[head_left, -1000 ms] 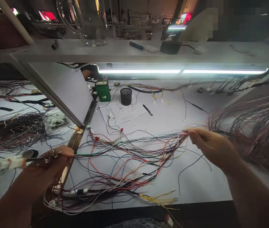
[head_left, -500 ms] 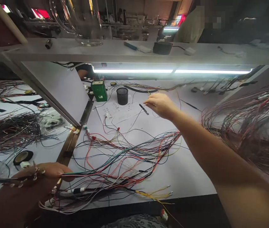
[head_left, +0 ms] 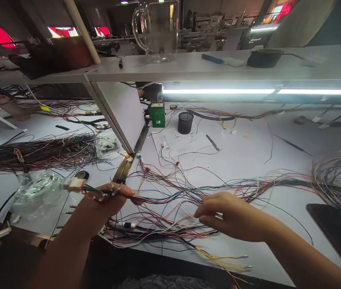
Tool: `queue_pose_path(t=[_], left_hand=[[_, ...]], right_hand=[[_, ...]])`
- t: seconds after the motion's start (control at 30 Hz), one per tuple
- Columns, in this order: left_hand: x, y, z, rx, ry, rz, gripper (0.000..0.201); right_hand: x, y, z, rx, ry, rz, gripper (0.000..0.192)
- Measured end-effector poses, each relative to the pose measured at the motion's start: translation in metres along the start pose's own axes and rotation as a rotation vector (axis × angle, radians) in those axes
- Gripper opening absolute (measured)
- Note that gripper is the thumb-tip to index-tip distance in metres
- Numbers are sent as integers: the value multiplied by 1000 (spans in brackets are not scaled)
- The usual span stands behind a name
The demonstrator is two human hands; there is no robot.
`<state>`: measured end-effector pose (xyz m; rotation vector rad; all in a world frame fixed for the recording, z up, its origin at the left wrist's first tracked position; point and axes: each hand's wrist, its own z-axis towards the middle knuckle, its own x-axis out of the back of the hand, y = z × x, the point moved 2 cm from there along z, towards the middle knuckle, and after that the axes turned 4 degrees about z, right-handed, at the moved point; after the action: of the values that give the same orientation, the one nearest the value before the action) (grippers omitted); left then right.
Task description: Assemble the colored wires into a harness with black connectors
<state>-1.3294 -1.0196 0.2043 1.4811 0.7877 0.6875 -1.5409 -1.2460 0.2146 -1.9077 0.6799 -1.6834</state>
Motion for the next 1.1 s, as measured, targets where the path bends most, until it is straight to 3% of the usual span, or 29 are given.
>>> queue_pose_path(t=[0.07, 0.17, 0.27, 0.33, 0.47, 0.6, 0.73, 0.87, 1.0, 1.1], left_hand=[[0, 0, 4, -10, -48, -7, 23], [-1, 0, 9, 31, -51, -103, 28], [-5, 3, 12, 66, -38, -182, 28], [-7, 3, 14, 85, -44, -215, 28], [-8, -3, 19, 116, -46, -243, 25], [-8, -8, 25, 154, -49, -230, 32], [-12, -9, 29, 142, -18, -285, 30], [-20, -11, 30, 100, -36, -314, 27], [-26, -13, 27, 76, -58, -297, 27], [-30, -15, 24, 76, -94, -285, 28]], right_hand=[[-23, 13, 2, -142, 71, -65, 31], [-47, 37, 12, -273, 285, -134, 52], [-55, 49, 26, -292, 462, -56, 62], [-54, 47, 35, -272, 506, 82, 66], [-50, 20, 43, -118, 455, 374, 51], [-51, -14, 30, 32, 239, 527, 34], [-41, -23, 9, 61, 211, 355, 30], [-27, -13, -4, -11, 200, 112, 28], [-27, 3, 0, -173, 228, 56, 28], [-39, 9, 14, -186, 238, -37, 28]])
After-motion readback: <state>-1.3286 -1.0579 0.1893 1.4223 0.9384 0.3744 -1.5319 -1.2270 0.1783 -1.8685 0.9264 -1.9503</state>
